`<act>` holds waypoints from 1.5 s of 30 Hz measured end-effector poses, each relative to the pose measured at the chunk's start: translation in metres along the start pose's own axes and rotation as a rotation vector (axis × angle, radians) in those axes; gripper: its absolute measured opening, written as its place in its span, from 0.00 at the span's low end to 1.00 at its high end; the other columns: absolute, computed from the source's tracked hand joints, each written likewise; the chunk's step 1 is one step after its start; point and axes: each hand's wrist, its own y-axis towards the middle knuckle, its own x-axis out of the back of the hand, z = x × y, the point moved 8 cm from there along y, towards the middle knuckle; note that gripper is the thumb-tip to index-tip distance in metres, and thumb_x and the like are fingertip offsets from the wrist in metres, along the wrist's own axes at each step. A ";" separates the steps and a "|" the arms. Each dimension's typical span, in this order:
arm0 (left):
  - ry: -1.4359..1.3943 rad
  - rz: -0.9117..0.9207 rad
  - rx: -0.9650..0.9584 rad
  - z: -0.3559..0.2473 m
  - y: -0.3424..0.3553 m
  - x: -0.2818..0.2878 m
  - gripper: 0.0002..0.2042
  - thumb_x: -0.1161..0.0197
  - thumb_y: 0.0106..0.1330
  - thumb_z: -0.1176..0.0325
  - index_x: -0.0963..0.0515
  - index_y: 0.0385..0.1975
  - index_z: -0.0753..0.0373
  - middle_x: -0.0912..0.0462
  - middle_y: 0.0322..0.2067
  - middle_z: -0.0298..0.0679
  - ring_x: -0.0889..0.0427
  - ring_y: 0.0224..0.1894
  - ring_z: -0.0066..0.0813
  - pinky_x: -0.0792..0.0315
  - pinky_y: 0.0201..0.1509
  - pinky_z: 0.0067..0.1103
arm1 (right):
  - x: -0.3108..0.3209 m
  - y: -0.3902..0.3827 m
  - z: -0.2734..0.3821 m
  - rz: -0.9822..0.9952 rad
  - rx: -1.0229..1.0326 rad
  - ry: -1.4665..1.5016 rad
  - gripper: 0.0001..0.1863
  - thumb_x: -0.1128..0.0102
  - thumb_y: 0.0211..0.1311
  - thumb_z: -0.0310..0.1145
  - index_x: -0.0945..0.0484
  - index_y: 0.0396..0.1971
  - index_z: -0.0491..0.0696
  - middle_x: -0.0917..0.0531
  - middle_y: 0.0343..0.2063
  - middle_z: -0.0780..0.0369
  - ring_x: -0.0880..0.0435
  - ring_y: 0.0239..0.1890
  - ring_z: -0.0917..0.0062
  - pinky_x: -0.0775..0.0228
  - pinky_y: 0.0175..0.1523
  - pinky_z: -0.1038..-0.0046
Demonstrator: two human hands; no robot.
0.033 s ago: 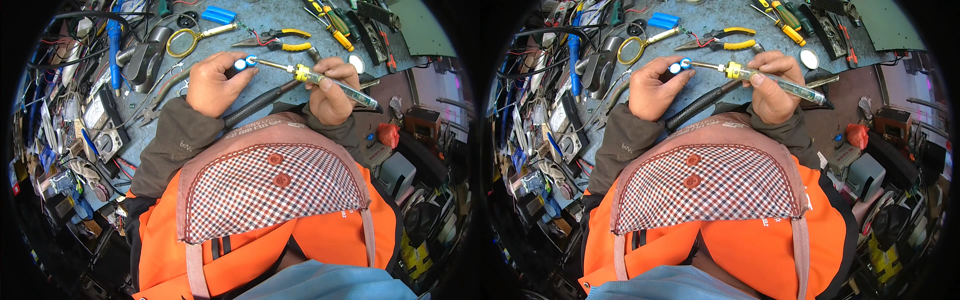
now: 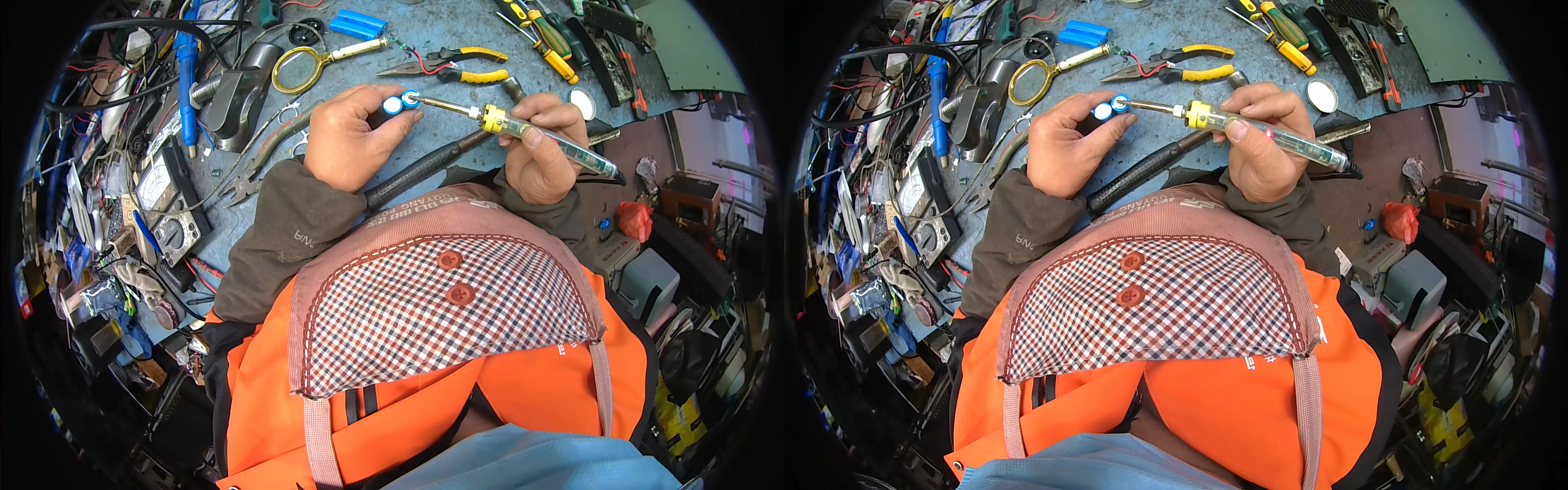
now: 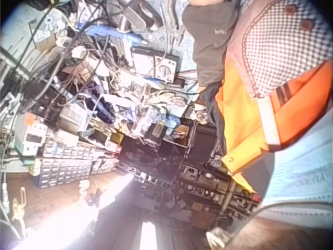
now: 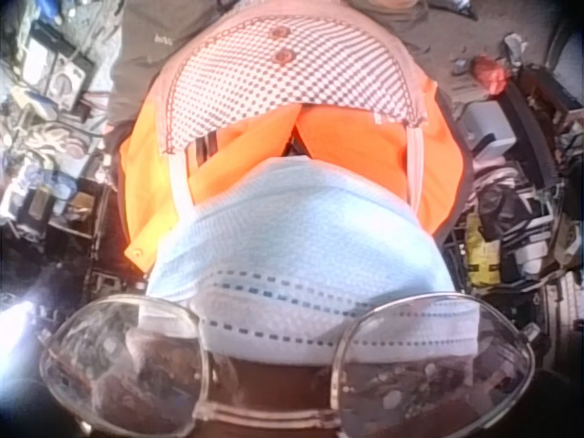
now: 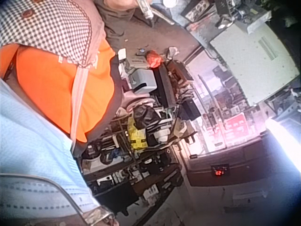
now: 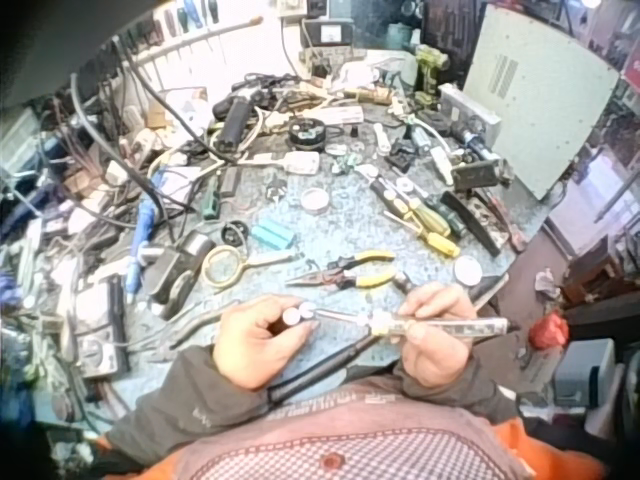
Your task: The person solders wires to two blue cylindrical batteries using a soldering iron and solder wire. They then use pliers to strip and trim wires and connect the batteries to a small circuit board.
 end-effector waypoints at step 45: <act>0.003 0.020 0.010 0.001 -0.001 -0.001 0.14 0.22 0.64 0.72 0.12 0.49 0.68 0.12 0.34 0.35 0.19 0.33 0.16 0.24 0.36 0.18 | 0.002 0.000 0.000 -0.013 0.003 -0.010 0.12 0.34 0.61 0.21 0.27 0.40 0.39 0.18 0.42 0.46 0.15 0.31 0.70 0.15 0.39 0.68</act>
